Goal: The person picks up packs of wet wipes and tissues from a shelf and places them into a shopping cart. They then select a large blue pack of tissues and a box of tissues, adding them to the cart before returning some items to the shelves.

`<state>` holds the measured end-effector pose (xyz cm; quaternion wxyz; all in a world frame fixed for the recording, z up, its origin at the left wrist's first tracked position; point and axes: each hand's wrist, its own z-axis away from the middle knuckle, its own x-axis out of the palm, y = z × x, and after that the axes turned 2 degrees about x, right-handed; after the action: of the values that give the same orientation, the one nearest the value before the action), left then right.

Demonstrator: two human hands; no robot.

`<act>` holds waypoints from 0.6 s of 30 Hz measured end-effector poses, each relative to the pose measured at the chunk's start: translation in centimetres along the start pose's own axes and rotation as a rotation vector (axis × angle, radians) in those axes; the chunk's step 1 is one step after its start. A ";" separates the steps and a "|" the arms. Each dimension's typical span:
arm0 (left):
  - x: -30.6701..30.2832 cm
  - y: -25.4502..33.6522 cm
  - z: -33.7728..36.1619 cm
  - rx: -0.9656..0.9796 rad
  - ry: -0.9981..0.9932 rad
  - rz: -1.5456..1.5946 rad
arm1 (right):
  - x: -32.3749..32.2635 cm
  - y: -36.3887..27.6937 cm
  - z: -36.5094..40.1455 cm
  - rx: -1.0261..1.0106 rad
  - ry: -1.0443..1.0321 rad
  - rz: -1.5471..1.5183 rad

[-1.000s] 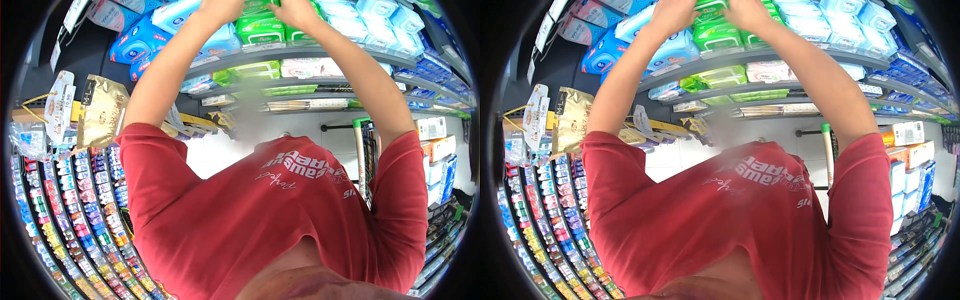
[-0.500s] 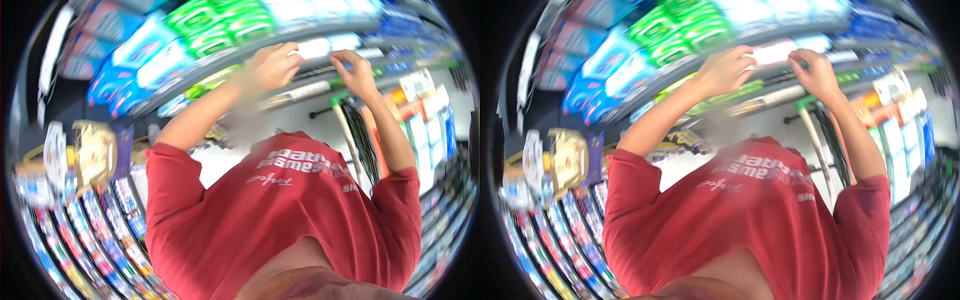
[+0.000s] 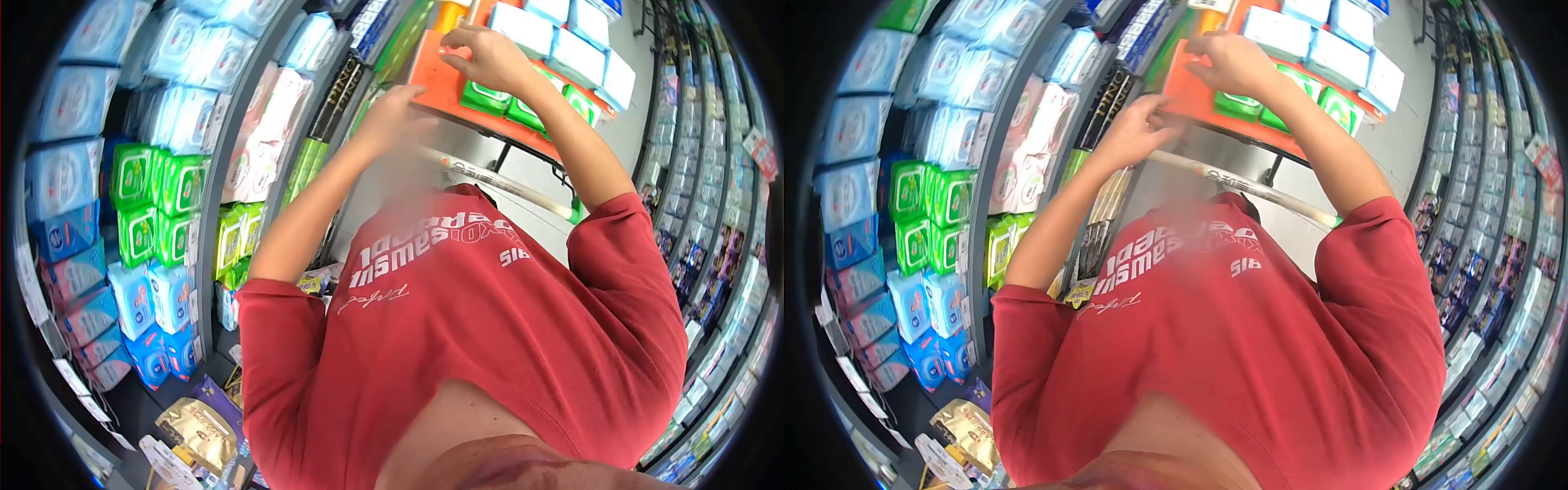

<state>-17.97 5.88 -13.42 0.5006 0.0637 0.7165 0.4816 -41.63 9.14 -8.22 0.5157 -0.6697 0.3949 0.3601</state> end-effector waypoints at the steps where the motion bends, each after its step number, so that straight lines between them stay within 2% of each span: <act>1: 0.1 2.8 -0.9 -0.182 -0.125 0.116 | -0.6 0.8 0.8 0.087 -0.059 0.049; 2: 2.1 2.7 -1.6 -0.175 -0.142 0.118 | -0.9 1.9 1.6 0.105 -0.057 0.050; 4: 5.6 2.7 -2.6 -0.443 -0.080 0.641 | -1.1 4.5 3.1 0.131 -0.063 0.123; 5: 6.2 3.7 -2.8 -0.656 -0.140 0.858 | -1.0 5.5 3.6 0.166 -0.080 0.132; 6: 7.3 3.8 -2.9 -0.656 -0.152 0.854 | -1.0 6.4 4.0 0.178 -0.077 0.131; 8: 9.8 3.0 -2.8 -0.691 -0.092 1.063 | -0.9 7.9 4.6 0.177 -0.102 0.177; 10: 10.7 3.7 -3.0 -0.715 -0.104 1.088 | -0.5 8.5 4.8 0.201 -0.145 0.164; 11: 11.0 4.0 -3.1 -0.714 -0.074 1.102 | -0.2 8.8 4.8 0.216 -0.192 0.152; 16: 11.7 4.0 -4.5 -0.752 0.022 1.202 | 0.3 9.4 3.9 0.207 -0.176 0.131; 18: 11.7 4.0 -4.9 -0.776 0.102 1.330 | 0.6 9.6 3.8 0.225 -0.198 0.118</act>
<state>-29.07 11.63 -17.93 0.0587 0.2787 0.3294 0.9002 -50.26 11.21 -13.45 0.6017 -0.5446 0.4184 0.4077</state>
